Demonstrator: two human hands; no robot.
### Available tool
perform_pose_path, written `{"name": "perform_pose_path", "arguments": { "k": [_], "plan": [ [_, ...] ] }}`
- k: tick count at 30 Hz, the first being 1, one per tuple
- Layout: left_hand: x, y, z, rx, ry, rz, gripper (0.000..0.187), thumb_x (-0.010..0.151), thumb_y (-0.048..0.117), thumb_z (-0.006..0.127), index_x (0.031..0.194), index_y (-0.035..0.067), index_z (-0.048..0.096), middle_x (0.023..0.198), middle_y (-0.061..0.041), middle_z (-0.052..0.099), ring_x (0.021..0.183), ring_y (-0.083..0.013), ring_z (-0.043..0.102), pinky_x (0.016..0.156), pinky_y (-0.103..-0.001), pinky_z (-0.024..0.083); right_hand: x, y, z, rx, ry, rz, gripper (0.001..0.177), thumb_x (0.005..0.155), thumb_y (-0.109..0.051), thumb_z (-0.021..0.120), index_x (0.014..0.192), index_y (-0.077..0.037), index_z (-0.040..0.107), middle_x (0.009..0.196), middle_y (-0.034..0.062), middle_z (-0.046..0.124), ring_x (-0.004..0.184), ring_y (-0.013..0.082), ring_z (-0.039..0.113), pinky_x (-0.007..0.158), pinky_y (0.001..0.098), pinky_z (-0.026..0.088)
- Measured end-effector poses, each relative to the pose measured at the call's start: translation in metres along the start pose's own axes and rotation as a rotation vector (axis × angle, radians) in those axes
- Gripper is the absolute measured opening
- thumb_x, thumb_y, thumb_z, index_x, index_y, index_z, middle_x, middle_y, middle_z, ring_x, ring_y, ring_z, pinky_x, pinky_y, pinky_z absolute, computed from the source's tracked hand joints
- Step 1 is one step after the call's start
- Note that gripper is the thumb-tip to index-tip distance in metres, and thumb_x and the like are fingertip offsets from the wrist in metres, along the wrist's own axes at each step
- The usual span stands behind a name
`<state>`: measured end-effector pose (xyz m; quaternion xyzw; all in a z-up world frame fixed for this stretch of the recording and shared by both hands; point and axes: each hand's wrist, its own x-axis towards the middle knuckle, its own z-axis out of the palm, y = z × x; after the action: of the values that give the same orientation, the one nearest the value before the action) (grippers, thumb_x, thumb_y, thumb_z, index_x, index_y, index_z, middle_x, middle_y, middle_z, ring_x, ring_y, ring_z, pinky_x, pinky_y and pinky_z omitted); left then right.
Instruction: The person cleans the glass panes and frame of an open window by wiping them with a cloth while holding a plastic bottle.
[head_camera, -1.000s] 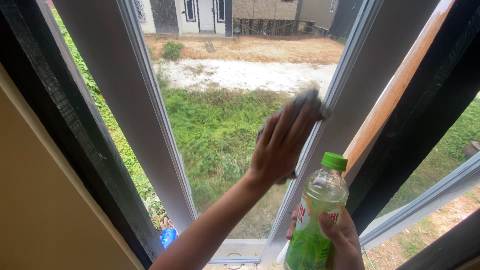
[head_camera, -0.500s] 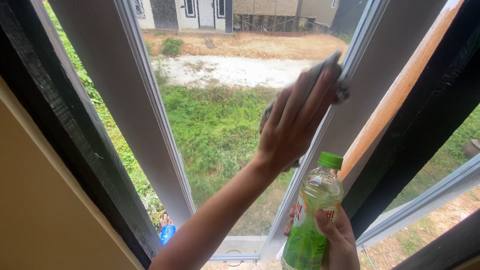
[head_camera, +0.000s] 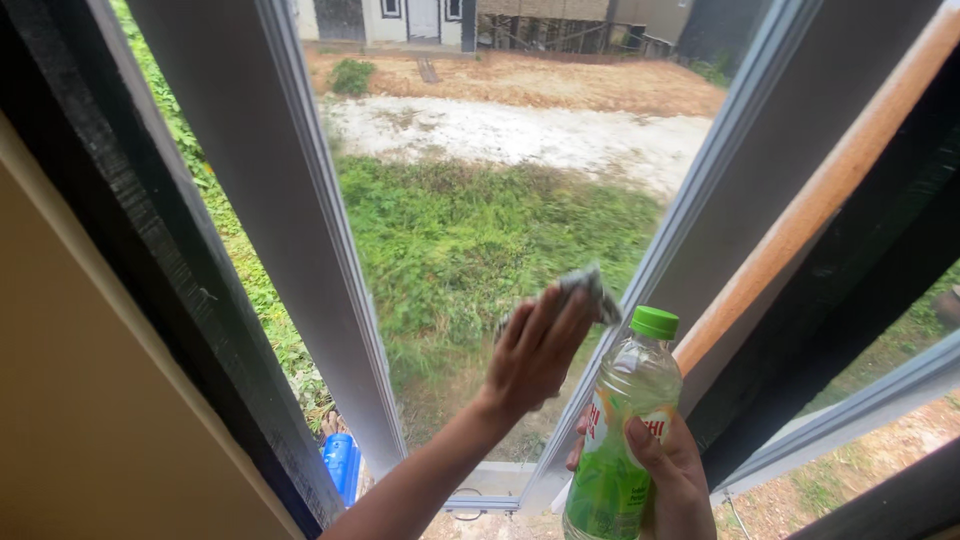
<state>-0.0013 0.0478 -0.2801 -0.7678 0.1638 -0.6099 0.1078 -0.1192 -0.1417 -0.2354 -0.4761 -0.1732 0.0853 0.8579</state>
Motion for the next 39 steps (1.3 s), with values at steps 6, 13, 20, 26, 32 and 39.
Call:
{"name": "perform_pose_path", "arguments": {
  "k": [6, 13, 20, 26, 32, 39],
  "plan": [
    [0.122, -0.078, -0.042, -0.059, 0.200, -0.164, 0.062, 0.114, 0.002, 0.056, 0.166, 0.014, 0.025, 0.174, -0.006, 0.015, 0.163, -0.0258, 0.011, 0.137, -0.046, 0.008, 0.007, 0.017, 0.005, -0.075, 0.164, 0.127, 0.056, 0.084, -0.034, 0.061, 0.131, -0.004, 0.051, 0.086, 0.0214, 0.066, 0.068, 0.0328, 0.073, 0.058, 0.0486, 0.063],
    [0.161, -0.121, -0.079, -0.022, 0.173, -0.278, 0.057, 0.112, 0.009, 0.058, 0.163, 0.016, 0.033, 0.170, -0.006, 0.028, 0.162, -0.0304, 0.026, 0.135, -0.048, 0.019, 0.011, 0.025, 0.013, -0.050, -0.046, 0.102, 0.061, 0.088, -0.034, 0.062, 0.140, -0.008, 0.046, 0.091, 0.0215, 0.067, 0.071, 0.0303, 0.074, 0.062, 0.0438, 0.063],
    [0.014, -0.105, -0.053, 0.192, 0.172, -0.425, 0.055, 0.109, 0.021, 0.044, 0.157, -0.004, 0.032, 0.157, -0.038, 0.026, 0.147, -0.0574, 0.030, 0.123, -0.066, 0.028, 0.009, 0.031, 0.012, -0.074, -0.036, 0.163, 0.059, 0.086, -0.032, 0.064, 0.135, -0.004, 0.047, 0.089, 0.0210, 0.066, 0.071, 0.0295, 0.074, 0.061, 0.0450, 0.063],
    [-0.139, -0.045, -0.013, 0.117, 0.041, -0.402, 0.064, 0.107, 0.023, 0.055, 0.154, -0.013, 0.029, 0.157, -0.041, 0.013, 0.147, -0.0634, 0.019, 0.122, -0.069, 0.027, 0.010, 0.050, 0.021, -0.118, -0.079, 0.190, 0.058, 0.087, -0.032, 0.065, 0.132, 0.000, 0.050, 0.092, 0.0214, 0.067, 0.073, 0.0287, 0.074, 0.064, 0.0425, 0.062],
    [-0.180, -0.050, 0.002, -0.004, -0.108, -0.275, 0.066, 0.102, 0.023, 0.053, 0.153, -0.010, 0.029, 0.158, -0.036, 0.014, 0.149, -0.0578, 0.015, 0.119, -0.068, 0.022, 0.010, 0.068, 0.025, -0.139, -0.059, 0.273, 0.060, 0.084, -0.032, 0.066, 0.134, -0.002, 0.049, 0.090, 0.0202, 0.068, 0.073, 0.0289, 0.074, 0.065, 0.0447, 0.064],
    [-0.021, -0.124, -0.055, 0.115, -0.007, -0.317, 0.060, 0.112, 0.022, 0.051, 0.162, 0.001, 0.026, 0.164, -0.033, 0.022, 0.153, -0.0493, 0.026, 0.129, -0.060, 0.017, 0.011, 0.070, 0.019, -0.155, -0.038, 0.275, 0.056, 0.086, -0.032, 0.065, 0.130, 0.000, 0.049, 0.090, 0.0213, 0.069, 0.074, 0.0292, 0.076, 0.065, 0.0443, 0.064]
  ]
}}
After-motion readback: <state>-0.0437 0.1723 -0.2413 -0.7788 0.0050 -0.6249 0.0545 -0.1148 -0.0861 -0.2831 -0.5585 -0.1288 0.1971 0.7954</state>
